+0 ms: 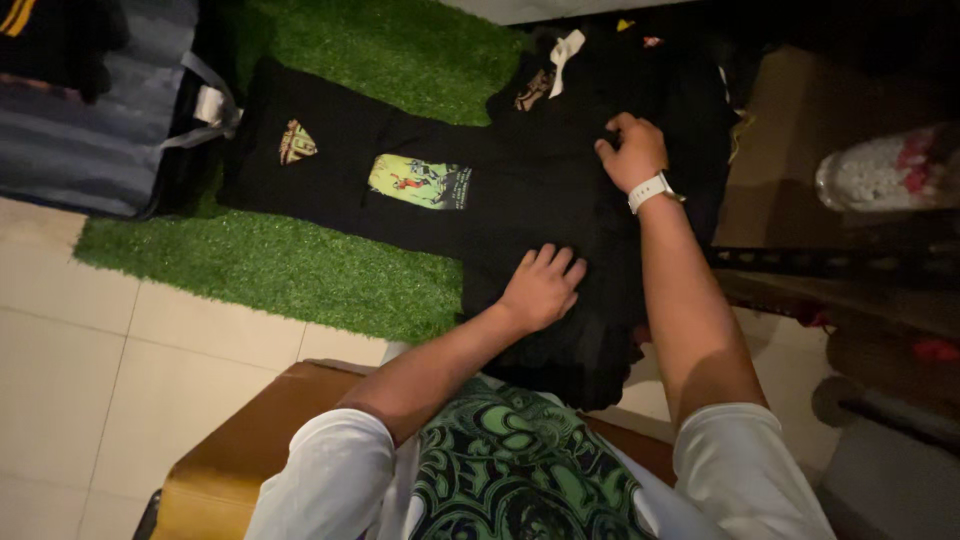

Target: The person folds black t-shirts by hand on a rug and places them into a suitcase.

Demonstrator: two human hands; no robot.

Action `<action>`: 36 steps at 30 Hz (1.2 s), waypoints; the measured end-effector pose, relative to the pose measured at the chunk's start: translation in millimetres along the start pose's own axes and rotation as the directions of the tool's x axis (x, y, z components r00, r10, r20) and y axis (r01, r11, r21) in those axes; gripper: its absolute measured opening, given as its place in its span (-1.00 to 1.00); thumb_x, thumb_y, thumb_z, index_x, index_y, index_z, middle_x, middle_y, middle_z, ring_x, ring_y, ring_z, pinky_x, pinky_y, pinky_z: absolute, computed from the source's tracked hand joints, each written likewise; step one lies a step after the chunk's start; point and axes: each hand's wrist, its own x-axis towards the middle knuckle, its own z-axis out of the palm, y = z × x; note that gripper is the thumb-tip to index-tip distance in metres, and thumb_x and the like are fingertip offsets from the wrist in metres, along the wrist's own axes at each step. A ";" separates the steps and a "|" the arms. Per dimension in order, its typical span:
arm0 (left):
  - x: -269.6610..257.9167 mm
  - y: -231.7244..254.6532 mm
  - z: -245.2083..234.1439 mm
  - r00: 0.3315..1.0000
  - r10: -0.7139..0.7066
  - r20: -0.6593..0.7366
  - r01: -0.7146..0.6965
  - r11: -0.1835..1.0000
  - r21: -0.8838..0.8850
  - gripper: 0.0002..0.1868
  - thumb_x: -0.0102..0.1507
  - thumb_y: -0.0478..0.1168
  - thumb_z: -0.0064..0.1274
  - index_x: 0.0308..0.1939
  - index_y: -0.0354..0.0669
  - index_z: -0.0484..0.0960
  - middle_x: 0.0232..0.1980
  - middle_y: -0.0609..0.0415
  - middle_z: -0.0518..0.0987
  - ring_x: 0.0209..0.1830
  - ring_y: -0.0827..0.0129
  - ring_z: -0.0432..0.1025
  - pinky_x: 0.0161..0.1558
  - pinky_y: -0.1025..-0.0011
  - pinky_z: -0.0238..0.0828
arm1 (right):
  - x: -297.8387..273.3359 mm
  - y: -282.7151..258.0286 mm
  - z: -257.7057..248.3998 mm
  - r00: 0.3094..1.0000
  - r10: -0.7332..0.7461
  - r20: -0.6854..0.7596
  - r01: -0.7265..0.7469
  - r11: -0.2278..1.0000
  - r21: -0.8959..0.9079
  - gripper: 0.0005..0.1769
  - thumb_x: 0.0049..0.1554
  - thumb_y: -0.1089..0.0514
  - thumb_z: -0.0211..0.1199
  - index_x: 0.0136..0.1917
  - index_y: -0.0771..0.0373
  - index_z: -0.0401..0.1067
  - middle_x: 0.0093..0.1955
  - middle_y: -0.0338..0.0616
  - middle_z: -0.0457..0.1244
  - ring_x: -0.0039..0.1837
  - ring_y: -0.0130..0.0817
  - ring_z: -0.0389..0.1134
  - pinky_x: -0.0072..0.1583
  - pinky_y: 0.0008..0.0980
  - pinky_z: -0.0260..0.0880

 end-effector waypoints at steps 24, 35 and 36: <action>18.5 41.1 -16.9 0.954 -0.178 -0.243 0.041 0.876 -0.481 -0.83 0.32 -0.26 0.12 -0.04 -0.24 0.63 -0.11 -0.05 0.66 -0.10 0.05 0.56 -0.06 0.19 0.53 | 14.4 0.1 -75.3 0.966 0.044 0.255 -0.140 0.918 0.372 -0.76 0.15 0.28 0.40 0.07 0.20 0.45 -0.17 -0.35 0.15 -0.17 -0.56 0.06 -0.11 -0.49 0.12; -28.8 -38.2 -62.3 0.692 -0.537 -0.482 0.186 0.778 -0.600 -0.89 0.36 -0.35 0.05 -0.04 -0.26 0.57 -0.09 -0.16 0.64 -0.10 -0.04 0.59 -0.04 0.19 0.56 | 57.3 -107.0 -54.8 0.854 -0.041 0.519 -0.432 0.502 0.749 -0.84 0.21 0.36 0.29 0.09 0.30 0.49 -0.18 -0.31 0.27 -0.23 -0.60 0.31 -0.12 -0.46 0.45; -36.7 -50.0 -66.8 0.638 -0.609 -0.472 0.251 0.744 -0.619 -0.89 0.37 -0.35 0.04 -0.03 -0.27 0.58 -0.11 -0.16 0.64 -0.13 -0.03 0.58 -0.08 0.22 0.54 | 65.8 -120.3 -46.7 0.827 -0.117 0.550 -0.446 0.458 0.769 -0.77 0.17 0.38 0.25 0.12 0.30 0.47 -0.14 -0.27 0.31 -0.17 -0.54 0.38 -0.07 -0.46 0.48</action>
